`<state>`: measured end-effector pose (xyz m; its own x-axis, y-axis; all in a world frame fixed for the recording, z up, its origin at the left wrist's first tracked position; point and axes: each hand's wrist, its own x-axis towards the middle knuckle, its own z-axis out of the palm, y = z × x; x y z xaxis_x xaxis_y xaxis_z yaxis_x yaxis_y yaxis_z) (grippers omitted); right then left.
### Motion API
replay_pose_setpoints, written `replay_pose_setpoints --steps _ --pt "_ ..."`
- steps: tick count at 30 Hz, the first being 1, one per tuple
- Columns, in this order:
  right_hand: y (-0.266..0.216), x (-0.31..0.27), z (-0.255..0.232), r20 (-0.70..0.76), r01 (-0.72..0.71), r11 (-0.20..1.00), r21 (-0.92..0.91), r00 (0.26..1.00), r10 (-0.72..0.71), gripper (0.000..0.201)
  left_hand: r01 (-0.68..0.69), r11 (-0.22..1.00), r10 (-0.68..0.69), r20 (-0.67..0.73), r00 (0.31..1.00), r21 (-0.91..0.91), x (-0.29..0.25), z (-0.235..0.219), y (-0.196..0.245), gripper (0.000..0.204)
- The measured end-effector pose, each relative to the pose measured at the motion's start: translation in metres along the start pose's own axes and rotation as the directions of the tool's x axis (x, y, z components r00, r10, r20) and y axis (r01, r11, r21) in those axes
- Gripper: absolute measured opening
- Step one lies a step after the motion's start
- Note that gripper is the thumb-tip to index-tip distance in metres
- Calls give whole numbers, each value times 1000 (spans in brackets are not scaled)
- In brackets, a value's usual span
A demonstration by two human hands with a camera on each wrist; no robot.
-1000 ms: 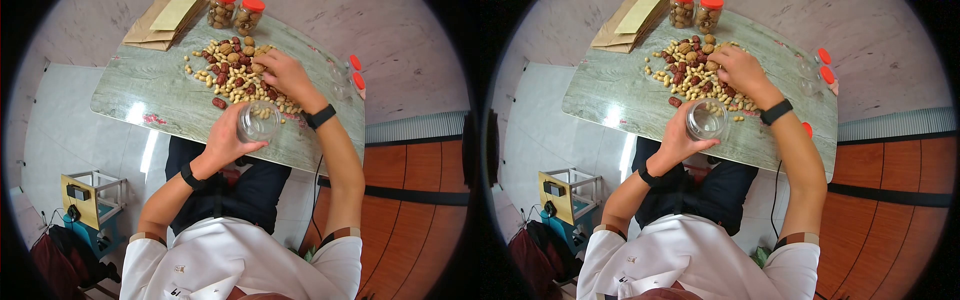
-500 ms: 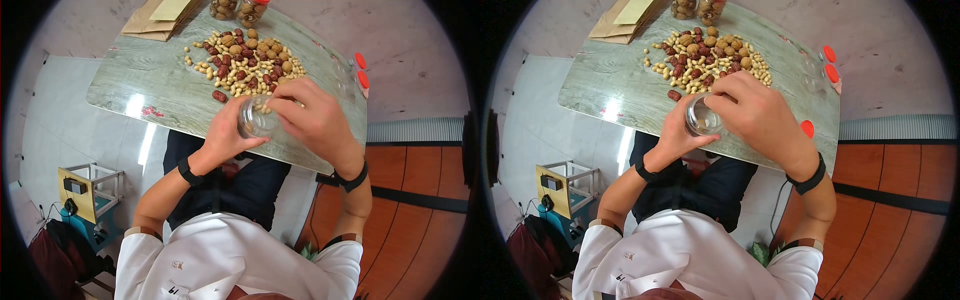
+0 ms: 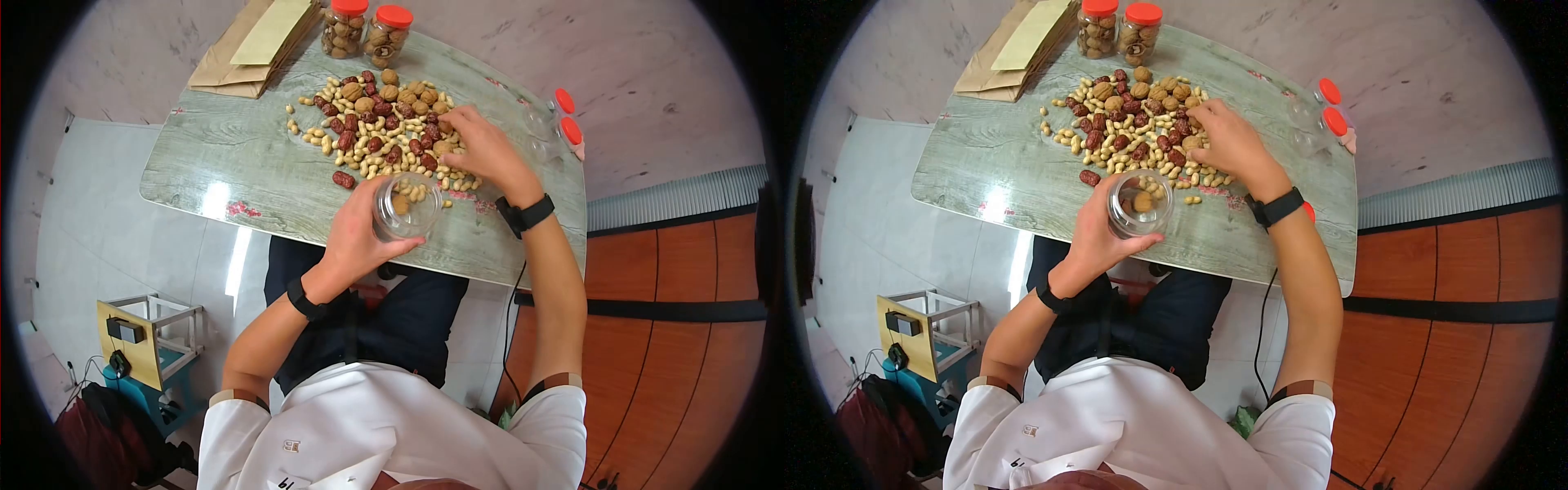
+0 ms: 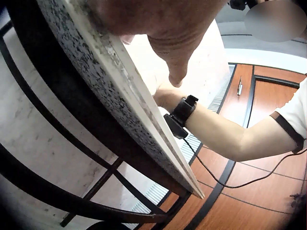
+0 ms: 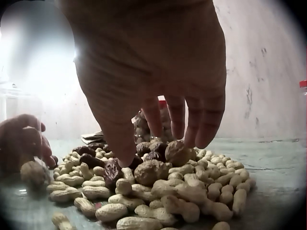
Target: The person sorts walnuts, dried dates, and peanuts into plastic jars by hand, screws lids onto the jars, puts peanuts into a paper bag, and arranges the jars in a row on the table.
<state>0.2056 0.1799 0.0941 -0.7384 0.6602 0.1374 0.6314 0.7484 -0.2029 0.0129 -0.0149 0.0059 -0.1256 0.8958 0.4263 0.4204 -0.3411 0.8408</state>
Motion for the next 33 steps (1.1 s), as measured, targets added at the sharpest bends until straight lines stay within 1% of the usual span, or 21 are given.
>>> replay_pose_setpoints --steps 1,7,8,10,11,13,15,17,19,20,22,23,25,26,27,28,29,30,31,32,33 --pt "-3 1 2 61 -86 996 21 995 84 52 1 1000 -1 -1 1000 0 0 0 0 97" --pt "5 8 7 150 -82 996 -22 985 84 46 -28 1000 27 -20 999 -11 0 1 0 96" --pt "7 8 10 154 -80 997 -22 985 83 46 -27 1000 27 -20 999 -3 -1 1 0 96" --pt "10 7 16 78 -31 997 -64 996 36 42 -19 1000 19 -25 1000 4 -1 1 0 97" --pt "12 5 19 83 -28 998 -64 996 34 42 -24 1000 25 -28 999 16 -1 1 0 97" --pt "8 1 19 45 9 997 -75 999 -5 35 -28 999 29 -27 999 25 -2 1 0 97" --pt "6 0 14 65 -32 998 -52 997 35 33 -2 1000 2 1 1000 -24 -2 2 -1 95" --pt "5 -1 9 86 -70 997 -29 994 72 31 1 1000 -1 5 1000 -18 -2 2 -1 95" --pt "7 -3 -2 14 -140 943 302 990 142 28 7 1000 -7 0 1000 -9 -2 1 -1 96" --pt "7 -6 -9 18 -135 943 303 991 136 28 4 1000 -4 6 1000 -3 -1 0 1 96" --pt "-10 -15 -33 76 -159 801 577 987 141 30 12 1000 -12 9 1000 6 -1 -2 2 97" --pt "-20 -19 -41 84 -163 799 579 987 140 30 -12 1000 12 -3 1000 7 -1 -2 2 97" --pt "-38 -28 -54 61 79 784 616 987 -147 27 -35 999 35 -6 999 5 -1 1 1 97" --pt "-52 -31 -59 61 72 784 617 988 -139 27 -6 1000 6 -3 1000 -19 -2 2 0 97" --pt "-68 -31 -62 48 108 790 603 984 -170 28 20 999 -20 0 1000 -42 -1 3 0 96" --pt "-75 -31 -63 34 147 796 588 978 -206 29 16 999 -16 3 1000 -42 -1 3 0 96" --pt "-69 -28 -60 32 149 796 587 978 -207 29 9 999 -9 -1 1000 -32 -1 3 0 96" --pt "-55 -20 -52 -43 93 858 505 996 -82 29 0 1000 -1 -7 1000 -21 -2 2 0 95" --pt "-41 -11 -44 -133 24 906 423 990 36 30 -6 1000 6 -11 1000 -18 -2 1 0 95" --pt "-24 -2 -30 -142 29 907 420 989 35 30 11 1000 -11 -6 1000 -21 -2 2 0 95" --pt "-4 7 -14 -135 -4 960 280 990 44 32 25 999 -25 2 1000 -25 -2 2 0 95"
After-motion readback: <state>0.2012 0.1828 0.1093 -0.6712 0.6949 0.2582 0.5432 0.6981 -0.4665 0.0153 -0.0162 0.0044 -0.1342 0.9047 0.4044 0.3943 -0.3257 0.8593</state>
